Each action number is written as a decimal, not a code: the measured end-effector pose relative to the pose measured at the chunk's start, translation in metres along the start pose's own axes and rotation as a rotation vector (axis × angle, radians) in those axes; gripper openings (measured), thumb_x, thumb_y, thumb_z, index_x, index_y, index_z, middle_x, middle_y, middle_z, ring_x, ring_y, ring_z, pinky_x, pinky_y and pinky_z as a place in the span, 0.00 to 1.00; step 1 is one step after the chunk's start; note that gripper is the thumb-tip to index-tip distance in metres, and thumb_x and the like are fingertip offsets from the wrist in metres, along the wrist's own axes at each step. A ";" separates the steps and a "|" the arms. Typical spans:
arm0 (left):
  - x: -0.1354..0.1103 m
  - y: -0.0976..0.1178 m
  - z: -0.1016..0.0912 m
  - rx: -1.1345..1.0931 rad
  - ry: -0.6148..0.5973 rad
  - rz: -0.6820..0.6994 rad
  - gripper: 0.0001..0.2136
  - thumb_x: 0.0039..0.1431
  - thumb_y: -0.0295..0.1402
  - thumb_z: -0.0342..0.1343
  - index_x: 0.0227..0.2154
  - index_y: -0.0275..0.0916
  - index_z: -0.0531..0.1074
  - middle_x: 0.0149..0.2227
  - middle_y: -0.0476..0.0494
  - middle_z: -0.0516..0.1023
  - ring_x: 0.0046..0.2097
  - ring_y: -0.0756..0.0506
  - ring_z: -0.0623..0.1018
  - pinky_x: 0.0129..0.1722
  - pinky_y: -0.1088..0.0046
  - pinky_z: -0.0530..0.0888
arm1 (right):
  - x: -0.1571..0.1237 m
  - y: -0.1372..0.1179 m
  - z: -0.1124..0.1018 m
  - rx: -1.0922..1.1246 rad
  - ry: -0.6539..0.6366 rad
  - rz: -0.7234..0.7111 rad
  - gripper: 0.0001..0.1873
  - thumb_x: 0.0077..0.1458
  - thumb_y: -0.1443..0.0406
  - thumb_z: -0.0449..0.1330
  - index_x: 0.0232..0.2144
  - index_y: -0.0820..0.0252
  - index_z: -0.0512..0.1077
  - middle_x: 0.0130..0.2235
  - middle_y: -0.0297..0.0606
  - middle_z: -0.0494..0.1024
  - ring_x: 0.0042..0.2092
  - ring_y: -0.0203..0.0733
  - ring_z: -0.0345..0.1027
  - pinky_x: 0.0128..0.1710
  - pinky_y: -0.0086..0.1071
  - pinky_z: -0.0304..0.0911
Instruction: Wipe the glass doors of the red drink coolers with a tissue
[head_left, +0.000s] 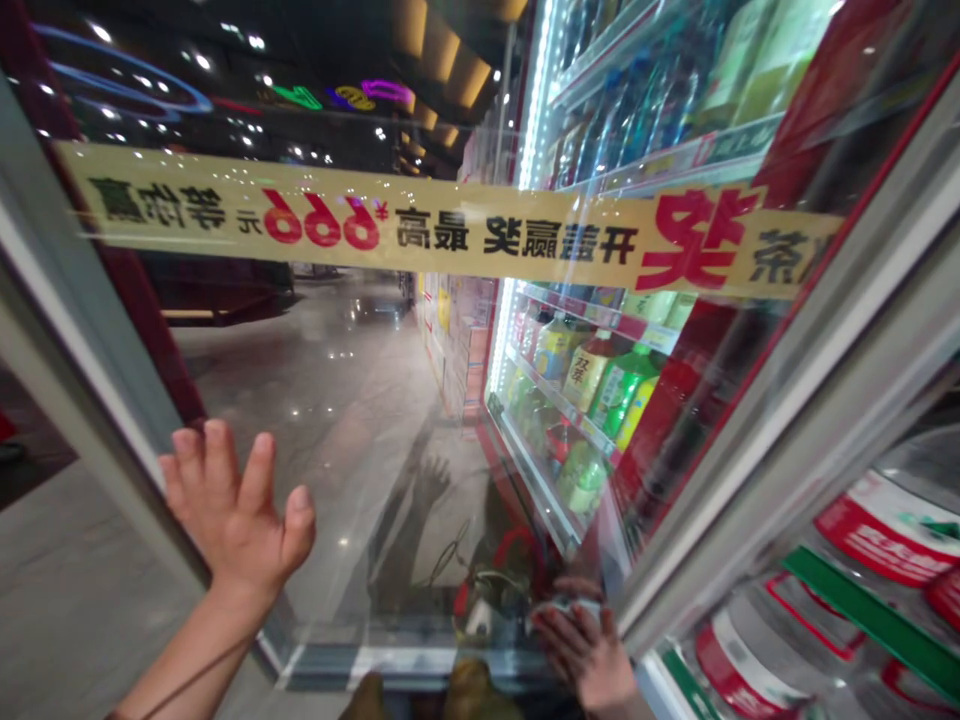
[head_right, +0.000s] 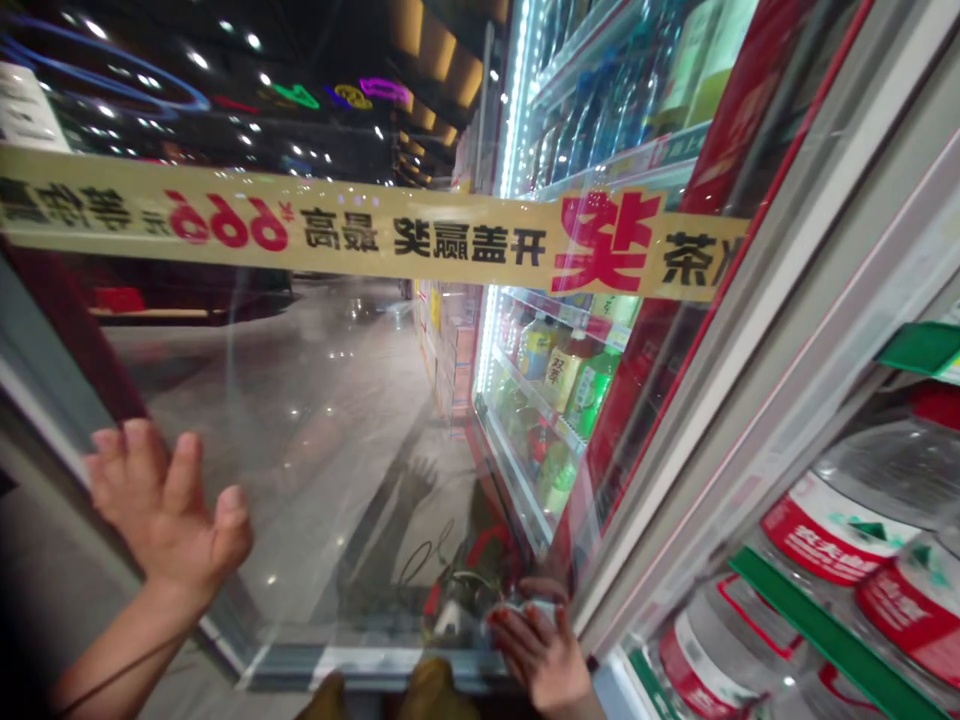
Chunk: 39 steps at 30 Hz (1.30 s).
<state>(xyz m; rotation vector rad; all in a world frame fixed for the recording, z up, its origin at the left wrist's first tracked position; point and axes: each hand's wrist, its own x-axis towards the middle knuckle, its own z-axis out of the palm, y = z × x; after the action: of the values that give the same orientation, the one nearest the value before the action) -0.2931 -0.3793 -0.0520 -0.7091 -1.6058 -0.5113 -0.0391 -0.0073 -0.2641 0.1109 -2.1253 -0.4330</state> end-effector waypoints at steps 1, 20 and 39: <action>0.000 0.000 0.001 -0.005 0.006 0.003 0.40 0.69 0.37 0.56 0.79 0.49 0.48 0.83 0.47 0.41 0.82 0.30 0.43 0.80 0.35 0.43 | 0.008 0.001 0.002 -0.031 0.032 0.051 0.50 0.58 0.63 0.62 0.79 0.39 0.51 0.80 0.22 0.40 0.81 0.50 0.22 0.80 0.52 0.22; 0.001 -0.007 0.015 -0.047 0.029 -0.015 0.40 0.68 0.34 0.57 0.79 0.52 0.48 0.83 0.46 0.42 0.82 0.31 0.44 0.80 0.37 0.44 | 0.173 -0.012 -0.037 -0.167 0.162 0.215 0.46 0.65 0.56 0.64 0.79 0.52 0.53 0.80 0.45 0.50 0.81 0.70 0.28 0.76 0.76 0.37; -0.001 0.001 -0.003 -0.057 0.015 0.003 0.42 0.66 0.33 0.60 0.79 0.50 0.49 0.83 0.48 0.42 0.83 0.40 0.41 0.81 0.49 0.40 | 0.187 0.000 -0.067 -0.128 0.056 -0.088 0.31 0.71 0.54 0.60 0.72 0.42 0.66 0.78 0.31 0.58 0.82 0.55 0.27 0.80 0.59 0.26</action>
<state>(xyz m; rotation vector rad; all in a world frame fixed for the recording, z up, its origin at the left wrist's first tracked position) -0.2903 -0.3809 -0.0523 -0.7487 -1.5815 -0.5601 -0.0888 -0.0706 -0.0824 0.1415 -2.0378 -0.6099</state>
